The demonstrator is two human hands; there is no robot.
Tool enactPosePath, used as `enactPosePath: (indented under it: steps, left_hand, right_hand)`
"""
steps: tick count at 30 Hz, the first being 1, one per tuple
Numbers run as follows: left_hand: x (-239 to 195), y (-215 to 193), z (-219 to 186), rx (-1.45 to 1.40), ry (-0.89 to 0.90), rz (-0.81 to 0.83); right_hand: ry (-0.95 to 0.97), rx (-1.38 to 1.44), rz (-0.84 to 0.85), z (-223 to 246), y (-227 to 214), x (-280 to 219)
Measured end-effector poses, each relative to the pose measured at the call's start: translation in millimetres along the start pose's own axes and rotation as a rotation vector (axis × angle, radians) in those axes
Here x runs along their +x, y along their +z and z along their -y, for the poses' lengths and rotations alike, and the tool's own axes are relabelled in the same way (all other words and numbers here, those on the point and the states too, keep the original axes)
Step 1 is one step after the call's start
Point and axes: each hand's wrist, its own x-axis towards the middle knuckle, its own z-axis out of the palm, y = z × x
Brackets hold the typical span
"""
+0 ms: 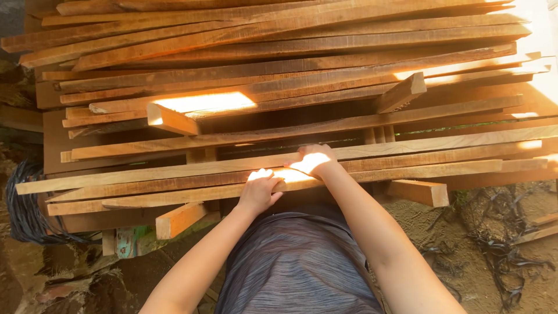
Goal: The person stacks long, thin wooden planks on a wooden rack outdoors. They pick up planks from a pile and place them one by one onto the rack, aligning them carefully. The person continues this process, building a neat stack of wood.
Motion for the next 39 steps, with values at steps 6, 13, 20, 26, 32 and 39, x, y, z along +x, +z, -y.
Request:
enactPosePath:
  steps: [6,13,20,26,32,39]
  left_hand:
    - [20,-23,-20,0.011,-0.162,0.264]
    - [73,-75,-7,-0.196,-0.293,0.471]
    - [99,-56,67,0.141,-0.318,0.089]
    - [106,-72,82,0.12,-0.346,0.241]
    - [99,-67,82,0.094,-0.371,0.221]
    - [98,-66,74,0.213,-0.315,0.195]
  right_hand:
    - [-0.04,-0.044,0.022,1,-10,-3]
    - [-0.16,0.03,-0.234,-24,29,18]
    - [-0.456,0.102,-1.026,-39,6,32]
    - [-0.267,0.01,-0.627,-49,-26,40]
    - [-0.243,0.01,-0.501,-47,-28,35]
    - [-0.166,-0.181,-0.287,-48,-24,54]
